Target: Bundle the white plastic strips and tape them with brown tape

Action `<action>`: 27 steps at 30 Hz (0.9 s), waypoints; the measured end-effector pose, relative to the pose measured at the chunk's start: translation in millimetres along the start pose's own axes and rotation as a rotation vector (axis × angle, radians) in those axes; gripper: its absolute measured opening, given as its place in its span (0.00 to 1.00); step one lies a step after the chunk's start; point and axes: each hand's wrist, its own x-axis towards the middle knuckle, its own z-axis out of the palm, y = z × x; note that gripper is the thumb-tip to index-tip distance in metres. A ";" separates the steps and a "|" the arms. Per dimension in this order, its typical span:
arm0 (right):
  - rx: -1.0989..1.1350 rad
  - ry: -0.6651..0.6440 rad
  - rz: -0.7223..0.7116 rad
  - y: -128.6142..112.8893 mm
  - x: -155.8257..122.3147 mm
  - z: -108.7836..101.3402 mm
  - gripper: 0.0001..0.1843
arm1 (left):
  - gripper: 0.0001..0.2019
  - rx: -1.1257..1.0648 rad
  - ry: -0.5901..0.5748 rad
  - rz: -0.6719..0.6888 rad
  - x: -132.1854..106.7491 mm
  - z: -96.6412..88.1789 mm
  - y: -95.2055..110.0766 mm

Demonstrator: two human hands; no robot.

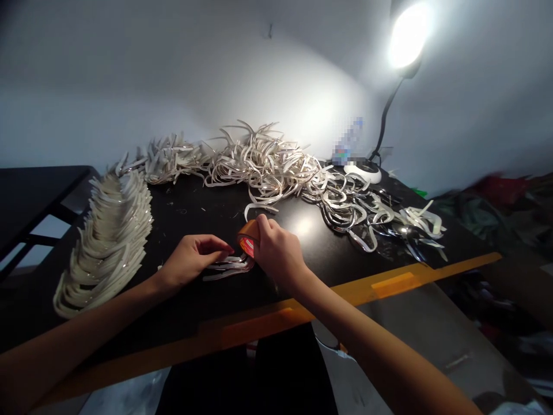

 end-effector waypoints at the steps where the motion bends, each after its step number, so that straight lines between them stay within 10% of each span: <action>1: 0.004 0.001 0.001 0.0 0.1 0.2 0.13 | 0.17 -0.006 -0.001 -0.011 -0.7 0.0 0.5; 10: 0.026 0.021 0.001 0.5 -1.3 1.7 0.12 | 0.11 0.422 -0.047 0.085 -9.6 4.6 -2.0; 27: 0.101 0.073 -0.011 5.1 -4.4 4.2 0.12 | 0.13 1.274 -0.008 0.731 -22.5 13.0 -11.1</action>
